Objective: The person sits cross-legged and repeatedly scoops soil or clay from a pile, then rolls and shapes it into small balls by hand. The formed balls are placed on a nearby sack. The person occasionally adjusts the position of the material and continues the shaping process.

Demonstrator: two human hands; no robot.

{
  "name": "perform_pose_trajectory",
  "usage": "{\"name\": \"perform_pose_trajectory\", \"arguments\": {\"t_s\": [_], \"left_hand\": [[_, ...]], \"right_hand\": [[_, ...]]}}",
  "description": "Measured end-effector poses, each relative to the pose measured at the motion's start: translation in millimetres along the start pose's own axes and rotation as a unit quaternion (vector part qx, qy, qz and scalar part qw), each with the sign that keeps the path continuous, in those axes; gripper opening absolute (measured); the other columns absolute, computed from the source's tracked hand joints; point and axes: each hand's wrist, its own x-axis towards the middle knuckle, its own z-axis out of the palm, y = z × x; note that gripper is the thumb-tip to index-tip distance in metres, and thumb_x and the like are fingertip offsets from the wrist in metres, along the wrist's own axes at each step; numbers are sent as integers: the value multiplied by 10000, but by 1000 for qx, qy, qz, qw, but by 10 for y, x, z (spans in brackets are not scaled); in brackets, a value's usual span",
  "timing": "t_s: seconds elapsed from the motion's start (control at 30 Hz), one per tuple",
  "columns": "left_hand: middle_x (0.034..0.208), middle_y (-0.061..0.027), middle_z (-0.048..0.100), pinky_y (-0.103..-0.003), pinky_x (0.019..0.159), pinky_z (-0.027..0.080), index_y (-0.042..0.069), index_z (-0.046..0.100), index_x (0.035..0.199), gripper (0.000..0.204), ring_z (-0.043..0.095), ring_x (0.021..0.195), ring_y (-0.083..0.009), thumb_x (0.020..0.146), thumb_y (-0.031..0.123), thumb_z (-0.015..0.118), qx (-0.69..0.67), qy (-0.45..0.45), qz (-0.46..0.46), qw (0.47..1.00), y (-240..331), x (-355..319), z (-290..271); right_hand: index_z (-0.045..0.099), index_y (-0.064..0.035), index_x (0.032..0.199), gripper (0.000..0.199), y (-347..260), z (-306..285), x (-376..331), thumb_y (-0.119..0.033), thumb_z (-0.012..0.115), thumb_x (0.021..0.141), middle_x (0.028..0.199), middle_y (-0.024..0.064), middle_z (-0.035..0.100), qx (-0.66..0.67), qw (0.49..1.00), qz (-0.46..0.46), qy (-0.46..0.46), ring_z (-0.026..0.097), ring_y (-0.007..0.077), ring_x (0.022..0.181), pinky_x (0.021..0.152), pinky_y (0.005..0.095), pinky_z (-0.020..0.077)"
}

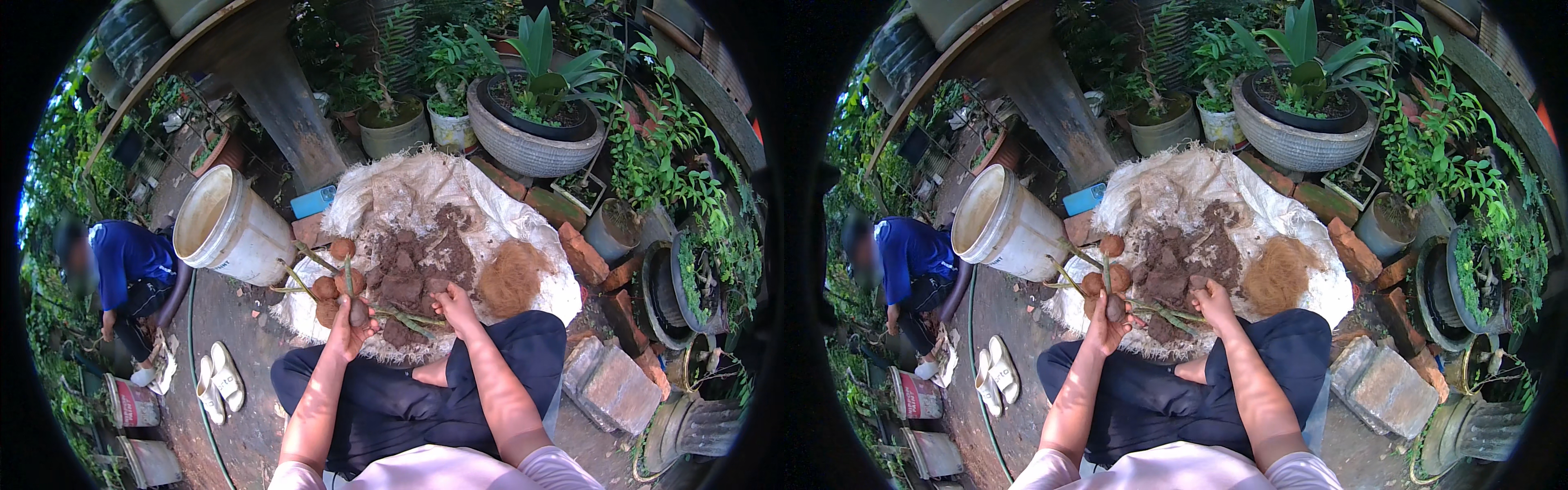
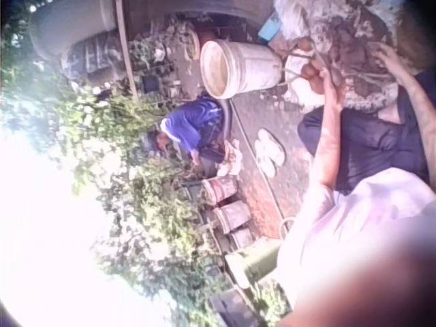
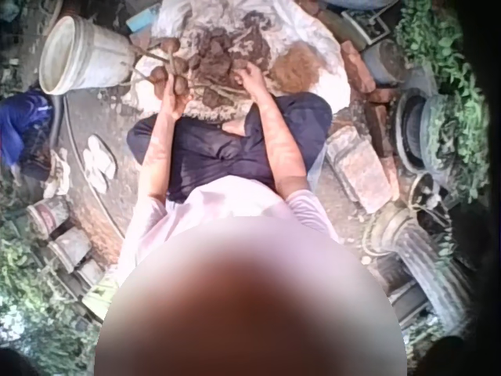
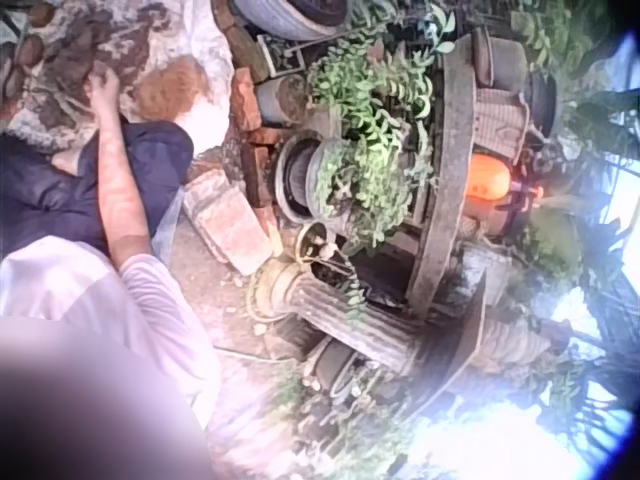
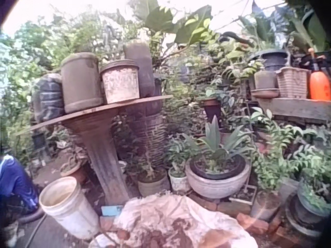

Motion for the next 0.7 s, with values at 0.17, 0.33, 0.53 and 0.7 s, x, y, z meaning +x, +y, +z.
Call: {"name": "perform_pose_trajectory", "arguments": {"t_s": [0.17,0.33,0.53,0.7], "left_hand": [[782,-46,584,-279,548,451,77,528,1048,451,539,604,-139,1035,520,446,44,52,61,996,-205,113,-70],[829,-62,599,-259,560,458,66,545,1071,454,570,647,-132,1036,509,456,94,46,84,991,-207,203,-63],[1077,-84,671,-250,621,482,86,487,1336,469,624,762,-130,1039,448,492,106,13,75,991,-188,186,37],[1210,-81,634,-256,673,485,123,320,1531,580,615,844,-118,1023,246,572,101,11,101,990,-189,148,127]], "right_hand": [[621,-38,1210,306,-133,28,-109,-278,533,1041,898,-3,615,-64,996,53,-14,515,61,675,593,229,439],[631,-37,1006,305,-133,85,-152,-317,520,1050,818,-6,593,-78,996,35,-6,529,71,689,596,242,437],[626,-29,918,309,2,51,-157,-288,526,1052,768,4,593,-147,988,-36,-14,528,76,658,597,251,441],[640,-26,927,371,8,72,-171,-343,499,1060,749,16,601,-148,988,-30,-24,520,87,610,584,265,446]]}}
